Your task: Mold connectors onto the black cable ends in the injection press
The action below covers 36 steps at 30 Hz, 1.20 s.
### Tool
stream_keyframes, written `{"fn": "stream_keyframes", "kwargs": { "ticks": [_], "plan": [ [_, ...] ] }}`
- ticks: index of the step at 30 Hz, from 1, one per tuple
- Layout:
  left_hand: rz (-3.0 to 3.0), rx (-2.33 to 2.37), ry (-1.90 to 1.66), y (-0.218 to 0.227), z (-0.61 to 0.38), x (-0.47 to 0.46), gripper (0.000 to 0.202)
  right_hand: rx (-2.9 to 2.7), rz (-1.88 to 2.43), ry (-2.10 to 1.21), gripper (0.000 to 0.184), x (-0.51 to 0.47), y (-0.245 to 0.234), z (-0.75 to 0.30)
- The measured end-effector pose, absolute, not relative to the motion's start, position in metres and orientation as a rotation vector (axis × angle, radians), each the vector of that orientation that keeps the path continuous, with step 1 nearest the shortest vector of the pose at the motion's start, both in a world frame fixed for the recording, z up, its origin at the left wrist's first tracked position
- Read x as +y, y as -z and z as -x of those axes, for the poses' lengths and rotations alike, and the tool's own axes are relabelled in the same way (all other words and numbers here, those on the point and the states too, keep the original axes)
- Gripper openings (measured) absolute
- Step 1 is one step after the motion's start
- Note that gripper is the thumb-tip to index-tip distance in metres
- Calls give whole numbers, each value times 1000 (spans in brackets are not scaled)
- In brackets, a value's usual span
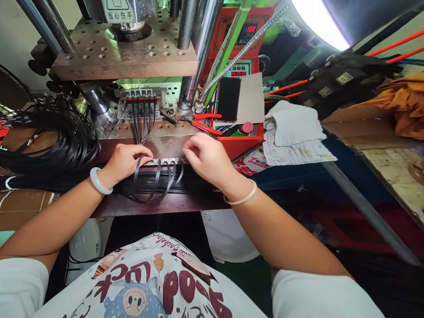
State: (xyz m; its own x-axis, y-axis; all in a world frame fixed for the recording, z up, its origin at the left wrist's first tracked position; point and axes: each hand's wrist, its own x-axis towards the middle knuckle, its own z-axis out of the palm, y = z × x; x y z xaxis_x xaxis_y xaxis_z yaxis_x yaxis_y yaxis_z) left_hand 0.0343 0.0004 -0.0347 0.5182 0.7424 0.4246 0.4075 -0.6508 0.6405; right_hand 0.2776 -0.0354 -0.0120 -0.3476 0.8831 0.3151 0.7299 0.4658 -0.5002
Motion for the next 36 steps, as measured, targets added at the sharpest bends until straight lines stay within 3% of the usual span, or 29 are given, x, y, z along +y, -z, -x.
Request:
{"fn": "stream_keyframes", "kwargs": {
  "ticks": [4,11,16,21,29,32,36],
  "plan": [
    [-2605,918,-850,34,-35,-3,20,-2322,1297,-302,14,-68,37,-296],
    [-2868,899,-745,38,-38,-9,26,-2485,1253,263,24,-74,50,-272],
    [-2527,924,-844,31,-29,-5,26,-2454,1251,149,24,-76,41,-278],
    [-2245,1020,-1037,21,-15,-2,27,-2424,1243,270,24,-78,47,-260],
    [-2273,1119,-1143,19,-10,-2,24,-2646,1152,373,31,-81,41,-276],
    [-2426,1131,-974,18,-11,-2,23,-2664,1232,321,28,-83,32,-309],
    [-2833,1013,-466,19,-16,-4,17,-2581,1548,340,23,-78,20,-335]
  ]
}}
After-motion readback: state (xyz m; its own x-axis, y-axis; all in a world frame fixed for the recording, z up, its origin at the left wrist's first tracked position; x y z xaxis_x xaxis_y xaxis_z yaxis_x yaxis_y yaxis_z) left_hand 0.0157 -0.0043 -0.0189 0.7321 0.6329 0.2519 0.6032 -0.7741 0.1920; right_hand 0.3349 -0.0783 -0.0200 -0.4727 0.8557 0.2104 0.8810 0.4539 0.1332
